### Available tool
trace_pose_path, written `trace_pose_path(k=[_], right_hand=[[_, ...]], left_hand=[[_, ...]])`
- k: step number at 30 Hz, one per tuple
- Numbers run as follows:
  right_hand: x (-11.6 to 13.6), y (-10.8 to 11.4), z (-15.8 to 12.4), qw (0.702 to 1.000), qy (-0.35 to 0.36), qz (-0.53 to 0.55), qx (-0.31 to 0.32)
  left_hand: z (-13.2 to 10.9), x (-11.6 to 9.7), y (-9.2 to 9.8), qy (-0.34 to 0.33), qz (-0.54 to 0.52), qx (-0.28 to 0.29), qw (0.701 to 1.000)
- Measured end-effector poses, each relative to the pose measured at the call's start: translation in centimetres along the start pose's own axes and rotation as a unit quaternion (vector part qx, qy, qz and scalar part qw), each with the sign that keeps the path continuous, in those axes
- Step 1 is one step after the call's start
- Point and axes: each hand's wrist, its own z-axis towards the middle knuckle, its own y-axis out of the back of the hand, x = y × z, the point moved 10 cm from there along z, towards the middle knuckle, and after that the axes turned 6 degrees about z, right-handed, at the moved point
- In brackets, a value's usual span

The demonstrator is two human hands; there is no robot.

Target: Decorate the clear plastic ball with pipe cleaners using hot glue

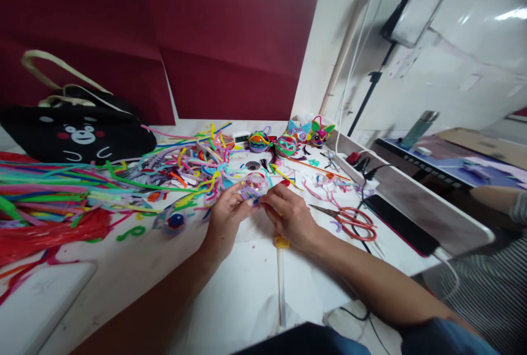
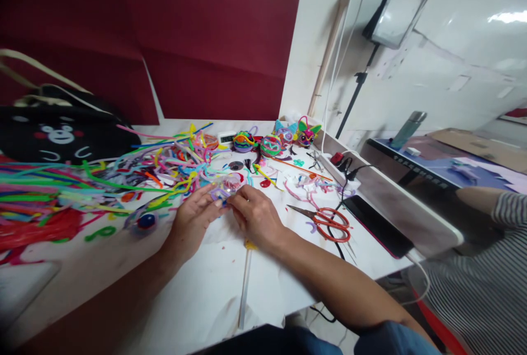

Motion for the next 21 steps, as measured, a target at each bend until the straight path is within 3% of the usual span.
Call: trace_pose_path(k=[21], right_hand=[[-0.10,-0.56,-0.18,1.000,-0.003,0.021,0.021]], left_hand=[[0.01,0.19,0.05,0.005,-0.001,-0.004,1.000]])
